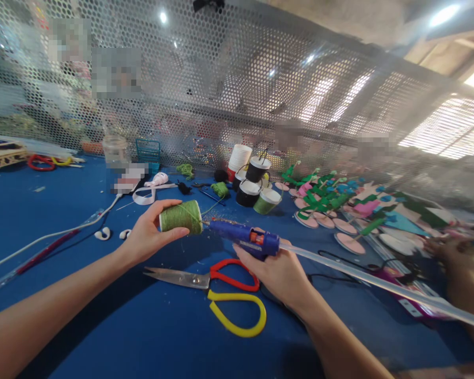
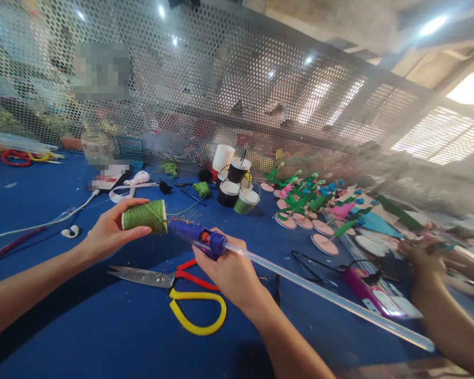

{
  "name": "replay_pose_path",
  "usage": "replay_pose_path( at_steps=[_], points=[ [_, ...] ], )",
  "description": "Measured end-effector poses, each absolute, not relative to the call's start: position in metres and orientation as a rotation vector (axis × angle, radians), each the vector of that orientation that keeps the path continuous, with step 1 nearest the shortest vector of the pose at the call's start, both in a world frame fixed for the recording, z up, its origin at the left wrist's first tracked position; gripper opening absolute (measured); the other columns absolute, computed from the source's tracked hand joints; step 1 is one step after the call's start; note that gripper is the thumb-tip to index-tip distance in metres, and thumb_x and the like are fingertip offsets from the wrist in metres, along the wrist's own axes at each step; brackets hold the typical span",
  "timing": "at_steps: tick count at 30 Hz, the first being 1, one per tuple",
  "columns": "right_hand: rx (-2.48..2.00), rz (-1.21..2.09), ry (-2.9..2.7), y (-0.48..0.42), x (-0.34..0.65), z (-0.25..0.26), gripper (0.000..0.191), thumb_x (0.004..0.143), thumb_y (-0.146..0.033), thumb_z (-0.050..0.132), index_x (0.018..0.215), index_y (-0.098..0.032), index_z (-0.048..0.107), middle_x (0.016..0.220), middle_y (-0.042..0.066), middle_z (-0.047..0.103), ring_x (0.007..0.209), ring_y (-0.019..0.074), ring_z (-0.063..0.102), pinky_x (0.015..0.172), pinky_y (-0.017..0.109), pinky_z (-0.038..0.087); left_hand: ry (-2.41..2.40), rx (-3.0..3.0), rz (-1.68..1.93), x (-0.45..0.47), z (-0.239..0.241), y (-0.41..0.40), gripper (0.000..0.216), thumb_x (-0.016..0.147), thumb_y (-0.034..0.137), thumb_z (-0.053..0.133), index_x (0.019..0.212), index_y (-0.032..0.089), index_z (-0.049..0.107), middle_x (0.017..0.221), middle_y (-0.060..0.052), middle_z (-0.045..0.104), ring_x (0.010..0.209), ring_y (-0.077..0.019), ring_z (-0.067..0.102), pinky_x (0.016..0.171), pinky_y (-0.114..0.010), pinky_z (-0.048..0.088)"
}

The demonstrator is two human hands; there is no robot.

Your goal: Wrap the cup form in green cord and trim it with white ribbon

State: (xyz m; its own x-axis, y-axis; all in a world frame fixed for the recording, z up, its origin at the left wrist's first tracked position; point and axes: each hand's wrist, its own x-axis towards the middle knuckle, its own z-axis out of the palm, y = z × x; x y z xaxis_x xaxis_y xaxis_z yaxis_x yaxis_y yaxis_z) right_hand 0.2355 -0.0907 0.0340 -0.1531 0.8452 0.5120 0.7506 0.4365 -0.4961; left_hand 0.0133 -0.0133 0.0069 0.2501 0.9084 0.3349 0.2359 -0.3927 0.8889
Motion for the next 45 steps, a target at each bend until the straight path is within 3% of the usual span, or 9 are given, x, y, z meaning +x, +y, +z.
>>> replay_pose_path(
  at_steps=[9,19,28,33,38,45],
  points=[
    [-1.36,0.192,-1.897,-0.091,0.235,0.033,0.015,0.073,-0.022,0.051,0.063,-0.02,0.062,0.051,0.001,0.059,0.044,0.0141,0.052,0.047,0.026,0.046,1.018,1.69,1.161,0.015,0.009,-0.013,0.05,0.059,0.035,0.072,0.103,0.018,0.054,0.079,-0.001,0.062,0.068,-0.0165,0.061,0.058,-0.026,0.052],
    [-1.369,0.325,-1.783,-0.09,0.237,0.022,0.014,0.074,-0.028,0.052,0.063,-0.02,0.057,0.052,-0.001,0.056,0.046,0.0133,0.049,0.047,0.025,0.044,1.019,1.666,1.154,0.015,0.012,-0.014,0.047,0.061,0.036,0.071,0.101,0.017,0.055,0.077,-0.001,0.062,0.067,-0.016,0.061,0.056,-0.025,0.051],
    [-1.355,0.275,-1.819,-0.091,0.235,0.029,0.013,0.071,-0.024,0.052,0.063,-0.02,0.062,0.05,0.0,0.058,0.044,0.0142,0.052,0.045,0.025,0.045,1.026,1.623,1.151,0.016,0.012,-0.013,0.048,0.059,0.035,0.072,0.1,0.017,0.055,0.077,-0.002,0.063,0.068,-0.0167,0.061,0.059,-0.027,0.051],
    [-1.425,0.508,-1.74,-0.09,0.239,0.034,0.009,0.068,-0.026,0.057,0.065,-0.021,0.063,0.048,-0.001,0.058,0.045,0.0149,0.055,0.046,0.026,0.046,1.02,1.509,1.168,0.017,0.012,-0.013,0.05,0.057,0.035,0.073,0.099,0.016,0.055,0.077,-0.002,0.063,0.066,-0.0149,0.06,0.059,-0.026,0.05],
    [-1.536,0.653,-1.586,-0.084,0.246,0.031,0.019,0.071,-0.035,0.056,0.062,-0.018,0.055,0.036,-0.004,0.048,0.031,0.0112,0.045,0.034,0.023,0.038,1.022,1.548,1.195,0.017,0.011,-0.012,0.049,0.057,0.036,0.074,0.099,0.017,0.056,0.075,-0.001,0.062,0.066,-0.0155,0.059,0.059,-0.027,0.05],
    [-1.604,0.805,-1.363,-0.056,0.266,0.023,0.019,0.066,-0.033,0.062,0.064,-0.015,0.055,0.057,0.001,0.06,0.052,0.0117,0.054,0.05,0.023,0.043,1.127,1.555,1.248,0.015,0.012,-0.011,0.057,0.056,0.039,0.073,0.104,0.015,0.055,0.085,-0.004,0.062,0.073,-0.0178,0.06,0.063,-0.028,0.05]
  ],
)
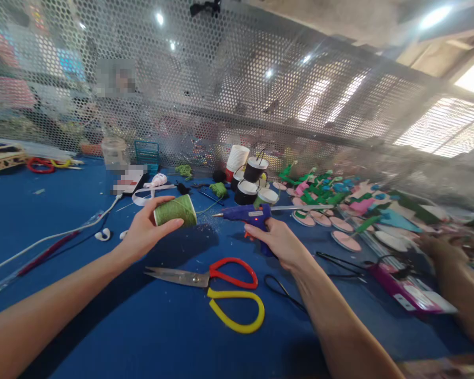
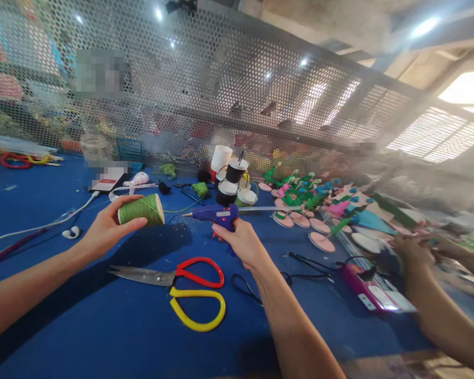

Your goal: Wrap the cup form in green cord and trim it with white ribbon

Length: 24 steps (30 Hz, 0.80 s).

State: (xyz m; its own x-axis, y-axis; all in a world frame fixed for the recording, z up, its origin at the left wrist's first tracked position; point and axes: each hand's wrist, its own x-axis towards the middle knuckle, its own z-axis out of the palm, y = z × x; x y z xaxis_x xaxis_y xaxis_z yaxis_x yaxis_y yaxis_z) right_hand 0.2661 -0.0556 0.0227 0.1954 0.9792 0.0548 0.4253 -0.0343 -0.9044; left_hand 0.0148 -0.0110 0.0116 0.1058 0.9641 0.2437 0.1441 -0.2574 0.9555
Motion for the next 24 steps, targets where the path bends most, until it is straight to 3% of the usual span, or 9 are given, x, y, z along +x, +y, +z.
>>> replay_pose_path(
  at_steps=[4,8,10,14,19,24],
  points=[
    [-1.817,0.91,-1.416,-0.043,0.27,0.011,0.025,0.074,-0.035,0.056,0.059,-0.017,0.05,0.049,0.0,0.055,0.042,0.0095,0.05,0.043,0.022,0.039,1.119,1.468,1.296,0.016,0.013,-0.011,0.061,0.054,0.039,0.074,0.106,0.015,0.053,0.082,-0.003,0.061,0.071,-0.0169,0.059,0.063,-0.028,0.05],
    [-1.906,0.847,-1.484,-0.038,0.269,0.0,0.028,0.074,-0.038,0.058,0.056,-0.019,0.047,0.041,0.0,0.052,0.037,0.0127,0.048,0.039,0.024,0.034,1.123,1.491,1.305,0.016,0.012,-0.011,0.062,0.054,0.04,0.073,0.107,0.015,0.053,0.084,-0.004,0.062,0.073,-0.0188,0.06,0.065,-0.031,0.051],
    [-1.939,0.74,-1.521,-0.038,0.268,-0.001,0.025,0.07,-0.035,0.062,0.056,-0.02,0.048,0.045,0.002,0.054,0.046,0.0177,0.054,0.046,0.027,0.038,1.114,1.577,1.287,0.016,0.01,-0.011,0.061,0.056,0.041,0.072,0.108,0.015,0.052,0.09,-0.005,0.062,0.077,-0.0205,0.061,0.068,-0.033,0.051],
    [-1.87,0.445,-1.599,-0.039,0.263,0.01,0.014,0.068,-0.03,0.064,0.064,-0.019,0.056,0.074,0.007,0.062,0.082,0.025,0.059,0.07,0.034,0.042,1.066,1.865,1.223,0.014,0.006,-0.014,0.054,0.064,0.038,0.07,0.109,0.017,0.052,0.102,-0.007,0.058,0.089,-0.0223,0.059,0.077,-0.036,0.05],
    [-1.359,0.544,-1.835,-0.049,0.239,0.041,0.024,0.083,-0.038,0.046,0.085,-0.018,0.059,0.087,0.006,0.064,0.08,0.0176,0.059,0.071,0.031,0.046,0.76,2.377,1.128,0.014,0.004,-0.021,0.045,0.071,0.031,0.068,0.111,0.019,0.051,0.109,-0.009,0.053,0.105,-0.0235,0.051,0.092,-0.04,0.043],
    [-1.177,0.301,-2.069,-0.06,0.207,0.056,0.017,0.069,-0.027,0.069,0.076,-0.019,0.055,0.092,0.006,0.058,0.093,0.0203,0.053,0.084,0.037,0.043,0.712,2.484,1.086,0.015,0.002,-0.024,0.057,0.073,0.031,0.067,0.123,0.024,0.04,0.113,-0.01,0.051,0.105,-0.0238,0.05,0.088,-0.041,0.044]
  ],
)
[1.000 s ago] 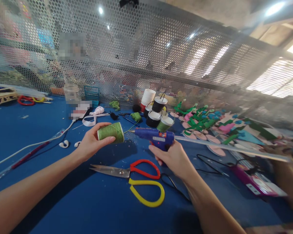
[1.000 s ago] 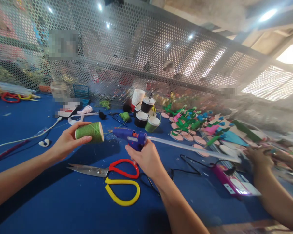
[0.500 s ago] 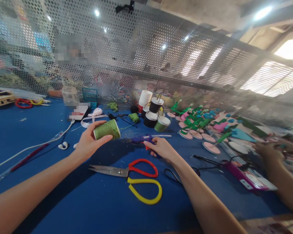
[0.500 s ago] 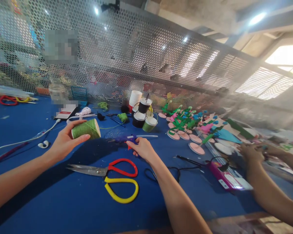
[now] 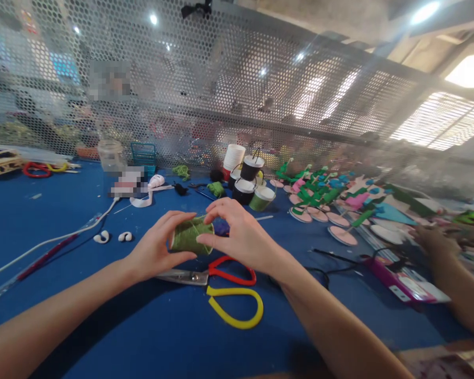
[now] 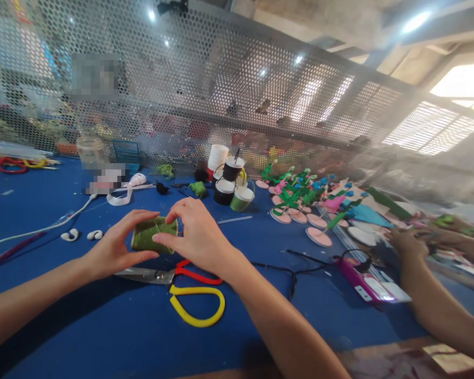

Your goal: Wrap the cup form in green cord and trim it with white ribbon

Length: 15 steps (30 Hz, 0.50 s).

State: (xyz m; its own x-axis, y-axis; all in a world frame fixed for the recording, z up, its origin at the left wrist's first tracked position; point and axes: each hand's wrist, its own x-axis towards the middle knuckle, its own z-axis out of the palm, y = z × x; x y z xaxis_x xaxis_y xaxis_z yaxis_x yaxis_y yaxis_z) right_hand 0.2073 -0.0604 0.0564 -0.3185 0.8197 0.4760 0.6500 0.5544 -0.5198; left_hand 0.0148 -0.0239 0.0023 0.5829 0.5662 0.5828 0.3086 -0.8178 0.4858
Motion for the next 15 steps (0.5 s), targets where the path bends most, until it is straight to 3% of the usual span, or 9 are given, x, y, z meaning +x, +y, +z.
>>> replay_pose_path(
  at_steps=[4,9,15],
  points=[
    [-1.316,0.179,-2.111,-0.062,0.194,0.052,0.015,0.069,-0.016,0.068,0.068,-0.018,0.053,0.089,0.007,0.054,0.09,0.0218,0.05,0.083,0.04,0.042,0.738,2.551,1.105,0.014,0.0,-0.024,0.063,0.074,0.029,0.066,0.128,0.024,0.035,0.114,-0.01,0.051,0.105,-0.0244,0.05,0.089,-0.042,0.043],
    [-1.24,0.273,-2.107,-0.058,0.196,0.047,0.017,0.073,-0.007,0.058,0.063,-0.018,0.05,0.085,0.006,0.054,0.087,0.0184,0.05,0.081,0.035,0.042,0.724,2.574,1.091,0.015,0.0,-0.025,0.062,0.074,0.029,0.065,0.128,0.025,0.035,0.114,-0.01,0.052,0.105,-0.0248,0.049,0.09,-0.042,0.042],
    [-1.299,0.554,-1.84,-0.057,0.205,0.05,0.008,0.075,-0.015,0.052,0.069,-0.019,0.05,0.076,0.002,0.059,0.071,0.014,0.053,0.066,0.029,0.042,0.796,2.293,1.073,0.017,0.003,-0.024,0.064,0.068,0.027,0.07,0.124,0.024,0.039,0.108,-0.008,0.055,0.099,-0.0224,0.054,0.086,-0.039,0.045]
  ],
)
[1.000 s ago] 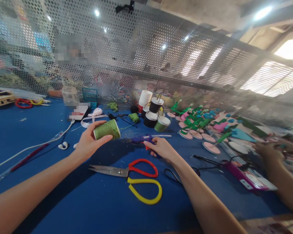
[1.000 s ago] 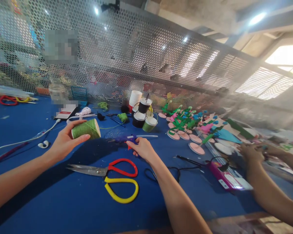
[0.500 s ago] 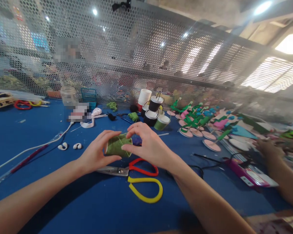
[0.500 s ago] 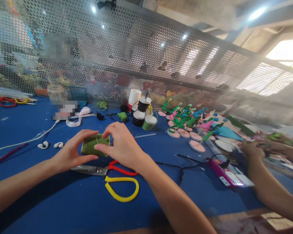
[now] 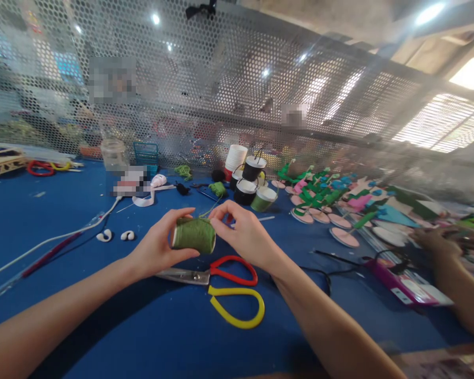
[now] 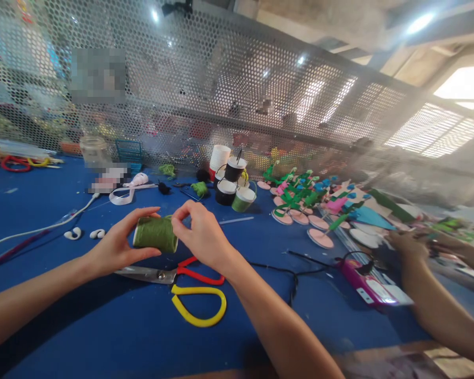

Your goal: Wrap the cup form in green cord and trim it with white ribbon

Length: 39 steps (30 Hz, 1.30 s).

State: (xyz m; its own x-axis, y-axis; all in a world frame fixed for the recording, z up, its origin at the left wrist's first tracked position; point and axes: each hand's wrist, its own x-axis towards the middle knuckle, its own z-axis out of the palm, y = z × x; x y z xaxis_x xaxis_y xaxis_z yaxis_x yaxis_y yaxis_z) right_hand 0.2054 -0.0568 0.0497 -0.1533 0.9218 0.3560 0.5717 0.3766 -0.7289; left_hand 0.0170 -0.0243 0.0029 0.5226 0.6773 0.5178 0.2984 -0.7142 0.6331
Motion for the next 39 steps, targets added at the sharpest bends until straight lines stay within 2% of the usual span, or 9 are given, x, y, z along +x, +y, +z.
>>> replay_pose_path(
  at_steps=[4,9,14,19,22,25,29,33,39],
  points=[
    [-1.25,0.737,-1.665,-0.053,0.209,0.05,0.006,0.072,-0.021,0.056,0.07,-0.018,0.051,0.069,-0.001,0.058,0.063,0.0113,0.052,0.06,0.026,0.04,0.826,2.111,1.019,0.018,0.004,-0.025,0.063,0.065,0.029,0.07,0.121,0.022,0.041,0.104,-0.007,0.055,0.092,-0.0206,0.057,0.082,-0.037,0.046],
    [-1.062,1.028,-1.552,-0.048,0.212,0.049,0.013,0.07,-0.025,0.06,0.08,-0.019,0.06,0.073,-0.001,0.062,0.068,0.0107,0.057,0.068,0.027,0.044,0.806,1.978,0.945,0.019,0.006,-0.027,0.064,0.064,0.032,0.071,0.12,0.022,0.041,0.103,-0.005,0.053,0.087,-0.0194,0.058,0.079,-0.037,0.048],
    [-1.191,0.845,-1.518,-0.047,0.217,0.049,0.018,0.073,-0.033,0.059,0.083,-0.018,0.059,0.077,0.002,0.063,0.074,0.0136,0.058,0.068,0.028,0.044,0.816,1.936,0.948,0.019,0.008,-0.027,0.062,0.066,0.034,0.069,0.119,0.022,0.041,0.101,-0.005,0.052,0.079,-0.0173,0.059,0.074,-0.037,0.05],
    [-1.391,0.795,-1.613,-0.041,0.225,0.044,0.048,0.077,-0.061,0.043,0.073,-0.016,0.061,0.075,0.006,0.064,0.075,0.0176,0.057,0.063,0.029,0.042,0.776,2.284,1.007,0.016,0.011,-0.027,0.064,0.066,0.027,0.07,0.122,0.021,0.04,0.111,-0.009,0.054,0.102,-0.0242,0.054,0.09,-0.044,0.043],
    [-1.515,1.011,-1.607,-0.036,0.228,0.039,0.066,0.078,-0.069,0.029,0.067,-0.015,0.065,0.077,0.009,0.067,0.078,0.0196,0.058,0.067,0.032,0.043,0.709,2.404,0.994,0.015,0.015,-0.029,0.06,0.068,0.026,0.068,0.121,0.022,0.041,0.117,-0.01,0.052,0.11,-0.0258,0.05,0.094,-0.045,0.04],
    [-1.46,1.293,-1.603,-0.033,0.229,0.033,0.073,0.079,-0.07,0.023,0.067,-0.015,0.069,0.079,0.01,0.068,0.083,0.0203,0.06,0.075,0.034,0.044,0.73,2.313,1.003,0.015,0.021,-0.032,0.056,0.067,0.028,0.068,0.116,0.02,0.044,0.114,-0.011,0.053,0.105,-0.0256,0.053,0.089,-0.042,0.044],
    [-1.033,1.587,-1.474,-0.031,0.225,0.026,0.062,0.078,-0.068,0.033,0.089,-0.019,0.069,0.096,0.007,0.068,0.099,0.0182,0.057,0.089,0.034,0.041,0.699,2.128,0.861,0.016,0.025,-0.035,0.052,0.062,0.03,0.071,0.107,0.019,0.047,0.106,-0.008,0.056,0.09,-0.0214,0.058,0.077,-0.033,0.049],
    [-0.807,1.573,-1.376,-0.037,0.219,0.027,0.044,0.068,-0.056,0.062,0.096,-0.023,0.067,0.109,0.006,0.064,0.101,0.0174,0.056,0.092,0.033,0.04,0.696,1.973,0.674,0.018,0.026,-0.038,0.048,0.062,0.033,0.07,0.102,0.021,0.047,0.094,-0.002,0.059,0.079,-0.0178,0.058,0.065,-0.027,0.048],
    [-0.853,1.441,-1.365,-0.052,0.221,0.037,0.026,0.064,-0.04,0.071,0.083,-0.023,0.07,0.09,0.001,0.067,0.085,0.015,0.058,0.084,0.031,0.043,0.751,1.766,0.694,0.019,0.024,-0.034,0.043,0.067,0.037,0.064,0.102,0.02,0.047,0.077,0.001,0.057,0.067,-0.0148,0.055,0.06,-0.025,0.045]
  ],
)
